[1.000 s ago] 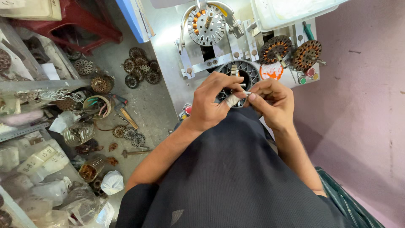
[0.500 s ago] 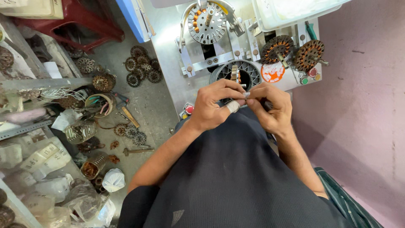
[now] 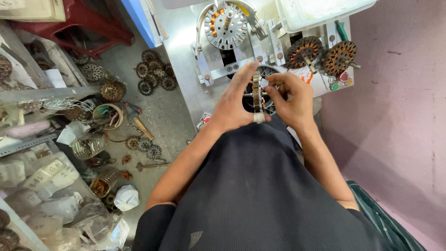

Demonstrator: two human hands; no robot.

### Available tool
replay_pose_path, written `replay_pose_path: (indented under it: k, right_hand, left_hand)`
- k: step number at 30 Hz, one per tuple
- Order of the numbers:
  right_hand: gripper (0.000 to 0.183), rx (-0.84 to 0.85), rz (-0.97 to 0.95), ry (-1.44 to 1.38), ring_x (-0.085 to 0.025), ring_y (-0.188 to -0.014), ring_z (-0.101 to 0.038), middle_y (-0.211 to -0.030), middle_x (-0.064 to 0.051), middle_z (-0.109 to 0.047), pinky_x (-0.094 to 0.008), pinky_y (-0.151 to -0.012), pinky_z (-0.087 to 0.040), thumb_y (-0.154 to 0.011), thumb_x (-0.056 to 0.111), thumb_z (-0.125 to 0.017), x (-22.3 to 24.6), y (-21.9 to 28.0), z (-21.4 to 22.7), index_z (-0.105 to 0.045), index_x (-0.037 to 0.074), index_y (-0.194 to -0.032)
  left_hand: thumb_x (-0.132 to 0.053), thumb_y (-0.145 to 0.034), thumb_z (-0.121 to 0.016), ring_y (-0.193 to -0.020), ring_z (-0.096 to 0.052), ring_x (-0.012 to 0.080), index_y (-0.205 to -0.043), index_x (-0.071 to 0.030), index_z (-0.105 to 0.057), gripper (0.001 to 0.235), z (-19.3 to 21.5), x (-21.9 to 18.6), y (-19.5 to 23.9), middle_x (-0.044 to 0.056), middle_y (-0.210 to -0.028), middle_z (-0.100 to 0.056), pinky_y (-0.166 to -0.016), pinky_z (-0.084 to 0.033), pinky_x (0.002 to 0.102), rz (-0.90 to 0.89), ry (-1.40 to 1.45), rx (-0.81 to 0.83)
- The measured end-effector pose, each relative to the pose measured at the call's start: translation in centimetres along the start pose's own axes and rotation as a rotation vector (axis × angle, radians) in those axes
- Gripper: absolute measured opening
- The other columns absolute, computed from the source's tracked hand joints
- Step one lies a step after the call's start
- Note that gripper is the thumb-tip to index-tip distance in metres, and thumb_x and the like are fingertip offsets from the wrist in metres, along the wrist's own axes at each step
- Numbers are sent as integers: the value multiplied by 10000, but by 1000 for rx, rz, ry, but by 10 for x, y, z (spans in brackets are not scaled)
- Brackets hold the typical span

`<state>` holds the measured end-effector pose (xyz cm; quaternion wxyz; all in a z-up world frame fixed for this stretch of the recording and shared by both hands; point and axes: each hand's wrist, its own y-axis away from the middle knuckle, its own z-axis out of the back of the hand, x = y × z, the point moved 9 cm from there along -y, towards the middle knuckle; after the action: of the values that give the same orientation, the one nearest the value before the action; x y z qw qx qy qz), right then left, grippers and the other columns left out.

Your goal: The person works on a ceiling fan stator at a winding machine, connecting wires and applying tape to the coil leads by hand.

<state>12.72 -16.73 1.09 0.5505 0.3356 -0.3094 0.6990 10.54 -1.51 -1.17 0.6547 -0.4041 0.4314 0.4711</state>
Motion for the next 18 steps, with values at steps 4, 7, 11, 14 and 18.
replay_pose_path:
  k: [4, 7, 11, 14, 18]
  right_hand:
    - [151, 16, -6, -43, -85, -641, -554, -814, -33, -660, -254, -592, -443, -920, -7, -773, -9, -5, -9, -716, 29, -1056]
    - [151, 40, 63, 33, -118, -613, -537, -786, -54, -623, -273, -583, -423, -888, -11, -771, 0, -4, -8, -724, 26, -1027]
    - [154, 38, 126, 40, -133, -610, -549, -829, -60, -637, -267, -578, -428, -849, -6, -748, 16, 0, -6, -698, 24, -991]
    - [184, 69, 53, 63, -105, -604, -512, -771, -53, -615, -255, -585, -405, -839, -6, -785, 16, 2, -5, -717, 15, -1009]
    - [326, 136, -229, -251, -2, -608, -471, -879, 13, -706, -189, -547, -386, -814, -14, -777, -9, 9, -3, -704, 10, -1130]
  left_hand:
    - [-383, -514, -1010, -1427, -496, 372, -1534, -148, -369, 1228, -20, 26, 2, 153, -1553, -463, -1146, -450, 436, 160, 13, 90]
    - [-314, -530, -1004, -1441, -504, 372, -1521, -143, -384, 1181, -22, 25, 6, 146, -1549, -473, -1177, -457, 435, 94, 72, 25]
    - [-273, -556, -1007, -1457, -485, 383, -1530, -141, -368, 1173, -27, 21, 14, 162, -1587, -422, -1174, -459, 432, 31, 90, -10]
    - [-287, -605, -1015, -1463, -492, 367, -1538, -148, -360, 1149, -26, 18, 16, 152, -1603, -405, -1184, -475, 419, -7, 107, -40]
    - [-277, -596, -1012, -1482, -475, 361, -1543, -149, -359, 1157, -21, 13, 15, 136, -1609, -388, -1202, -468, 425, -40, 84, -71]
